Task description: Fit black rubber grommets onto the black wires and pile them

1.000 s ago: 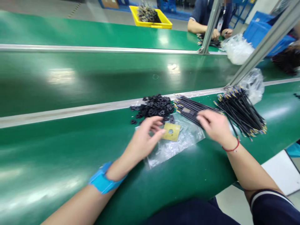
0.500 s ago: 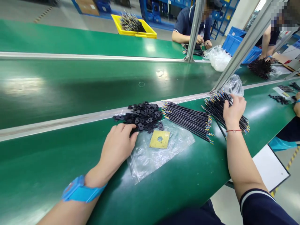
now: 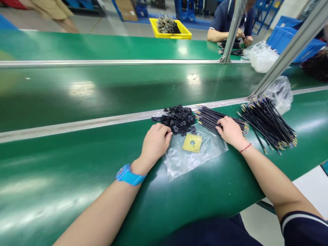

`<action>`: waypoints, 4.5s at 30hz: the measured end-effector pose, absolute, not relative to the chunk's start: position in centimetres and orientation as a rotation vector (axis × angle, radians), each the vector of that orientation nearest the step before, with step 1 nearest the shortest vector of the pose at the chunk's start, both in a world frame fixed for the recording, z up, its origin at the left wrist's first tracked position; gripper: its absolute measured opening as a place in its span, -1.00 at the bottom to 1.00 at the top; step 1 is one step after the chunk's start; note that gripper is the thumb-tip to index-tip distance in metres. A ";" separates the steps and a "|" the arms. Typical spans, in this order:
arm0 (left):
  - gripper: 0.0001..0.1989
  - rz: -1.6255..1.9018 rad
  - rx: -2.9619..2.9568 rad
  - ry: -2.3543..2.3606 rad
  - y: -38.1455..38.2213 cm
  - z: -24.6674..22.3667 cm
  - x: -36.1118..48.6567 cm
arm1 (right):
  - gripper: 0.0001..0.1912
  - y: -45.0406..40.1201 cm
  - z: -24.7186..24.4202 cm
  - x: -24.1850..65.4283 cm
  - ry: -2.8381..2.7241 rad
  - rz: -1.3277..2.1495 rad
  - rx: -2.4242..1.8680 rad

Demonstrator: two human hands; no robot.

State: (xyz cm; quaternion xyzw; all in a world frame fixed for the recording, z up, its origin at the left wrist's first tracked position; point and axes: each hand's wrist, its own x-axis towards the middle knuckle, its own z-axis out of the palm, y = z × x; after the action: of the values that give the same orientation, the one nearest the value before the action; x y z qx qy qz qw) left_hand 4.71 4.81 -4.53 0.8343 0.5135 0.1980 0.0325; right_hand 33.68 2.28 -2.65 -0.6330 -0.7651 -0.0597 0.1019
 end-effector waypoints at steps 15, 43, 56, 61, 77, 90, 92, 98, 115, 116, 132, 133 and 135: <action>-0.92 0.902 2.204 1.428 4.2 -4.5 5.4 | -0.48 1.7 -2.3 36.2 -1.644 0.853 -1.350; -0.97 0.565 2.603 1.247 4.2 -3.8 5.2 | -0.56 -0.9 -1.6 31.5 -2.752 0.088 -1.627; -0.76 0.935 2.049 1.130 2.3 -4.2 7.7 | -0.59 -0.8 -1.4 30.8 -2.866 -0.259 -1.594; -0.78 0.956 1.563 1.002 2.2 -4.5 8.3 | -0.67 -1.1 -1.6 31.3 -2.662 -0.148 -1.522; -0.79 0.933 1.197 0.850 0.3 -3.7 9.2 | -0.79 -3.0 -0.4 29.9 -2.473 -0.314 -1.213; -0.90 0.865 2.013 0.956 -0.5 -3.1 8.7 | -0.77 -3.3 -0.1 29.3 -2.502 0.042 -1.258; -0.85 0.906 1.815 0.922 -0.6 -2.9 8.9 | -0.77 -3.3 -0.3 29.3 -2.454 0.095 -1.300; -0.75 0.904 1.011 0.858 -0.7 -3.0 9.7 | -0.78 -3.3 -0.5 29.2 -2.391 -0.021 -1.233; -0.84 0.751 1.968 0.864 -1.7 -2.2 9.3 | -0.61 -2.9 0.1 28.7 -2.212 1.179 -1.266; -0.83 0.784 1.943 0.887 -1.7 -2.2 9.4 | -0.61 -2.8 0.1 28.7 -2.201 1.161 -1.267; -0.95 0.819 1.751 0.846 -1.6 -1.1 9.5 | -0.72 -3.3 0.3 28.7 -2.359 0.671 -1.191; -0.91 0.824 1.813 0.821 -1.4 -1.2 9.3 | -0.72 -3.2 0.3 28.8 -2.342 0.721 -1.207; -0.75 0.855 1.848 0.830 -0.7 -1.3 8.9 | -0.75 -2.4 0.3 29.6 -2.298 0.565 -1.275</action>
State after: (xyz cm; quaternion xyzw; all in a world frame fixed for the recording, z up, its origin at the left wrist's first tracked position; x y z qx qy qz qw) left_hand 8.87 -0.68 -1.29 0.7488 0.3365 0.3465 0.4539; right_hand 29.56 -2.44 0.31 -0.4620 -0.8331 0.2049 0.2248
